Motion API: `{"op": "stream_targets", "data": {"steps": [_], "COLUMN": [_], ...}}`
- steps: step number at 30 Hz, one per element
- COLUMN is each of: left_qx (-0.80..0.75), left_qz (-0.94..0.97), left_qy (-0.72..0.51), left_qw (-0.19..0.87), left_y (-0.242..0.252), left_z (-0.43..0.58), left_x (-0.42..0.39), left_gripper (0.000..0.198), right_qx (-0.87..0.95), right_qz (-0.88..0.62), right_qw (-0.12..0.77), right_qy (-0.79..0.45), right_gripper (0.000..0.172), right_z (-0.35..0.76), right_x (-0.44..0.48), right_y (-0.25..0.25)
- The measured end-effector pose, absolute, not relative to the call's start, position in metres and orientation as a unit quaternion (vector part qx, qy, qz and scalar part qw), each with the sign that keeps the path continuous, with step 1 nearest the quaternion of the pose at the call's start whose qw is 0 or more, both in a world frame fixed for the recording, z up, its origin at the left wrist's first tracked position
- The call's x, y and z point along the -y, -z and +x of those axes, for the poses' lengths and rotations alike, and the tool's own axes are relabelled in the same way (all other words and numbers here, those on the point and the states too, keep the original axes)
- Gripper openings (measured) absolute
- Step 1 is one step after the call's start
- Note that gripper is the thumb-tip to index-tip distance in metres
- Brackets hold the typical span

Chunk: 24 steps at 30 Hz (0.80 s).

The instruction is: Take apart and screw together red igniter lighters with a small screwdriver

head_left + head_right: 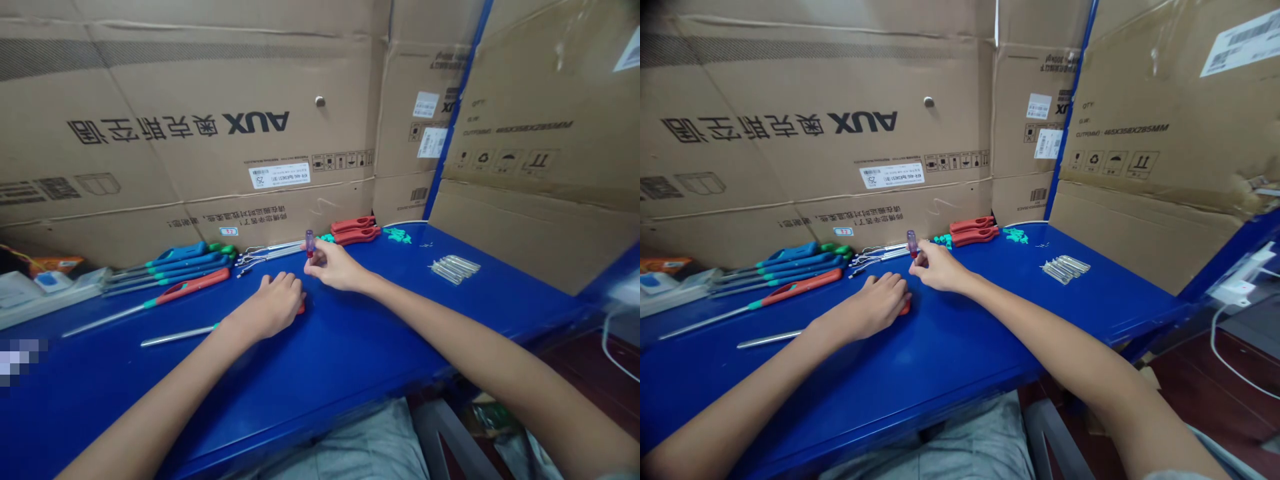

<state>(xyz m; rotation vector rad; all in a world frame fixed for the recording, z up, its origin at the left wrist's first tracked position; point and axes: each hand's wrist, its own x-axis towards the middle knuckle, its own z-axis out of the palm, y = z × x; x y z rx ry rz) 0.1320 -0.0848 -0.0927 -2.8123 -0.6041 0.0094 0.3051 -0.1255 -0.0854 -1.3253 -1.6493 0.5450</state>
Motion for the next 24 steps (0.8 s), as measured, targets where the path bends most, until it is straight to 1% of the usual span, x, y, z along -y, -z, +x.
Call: {"op": "stream_targets", "data": {"steps": [4, 7, 11, 15, 19, 24], "left_qx": [0.225, 0.218, 0.218, 0.219, 0.212, 0.207], "left_qz": [-0.972, -0.974, -0.973, -0.972, -0.974, -0.973], "left_qy": [-0.038, -0.055, -0.07, -0.079, -0.08, -0.079], "left_qw": [0.056, 0.0, -0.033, -0.025, 0.025, 0.059], "left_y": [0.085, 0.077, 0.073, 0.074, 0.077, 0.079], "left_z": [0.129, 0.123, 0.116, 0.115, 0.118, 0.121], "left_x": [0.09, 0.095, 0.1, 0.102, 0.102, 0.1], "left_gripper": [0.03, 0.028, 0.026, 0.026, 0.03, 0.032], "right_qx": [0.678, 0.676, 0.675, 0.672, 0.674, 0.688], "right_qz": [-0.548, -0.555, -0.555, -0.554, -0.554, -0.552], "right_qw": [0.442, 0.435, 0.435, 0.439, 0.436, 0.419], "right_qy": [-0.212, -0.214, -0.218, -0.221, -0.219, -0.217], "right_gripper": [0.018, 0.019, 0.024, 0.019, 0.017, 0.028], "right_z": [0.304, 0.304, 0.305, 0.306, 0.306, 0.305], "right_x": [0.127, 0.127, 0.126, 0.125, 0.125, 0.125], "right_y": [0.084, 0.084, 0.086, 0.09, 0.092, 0.095]}}
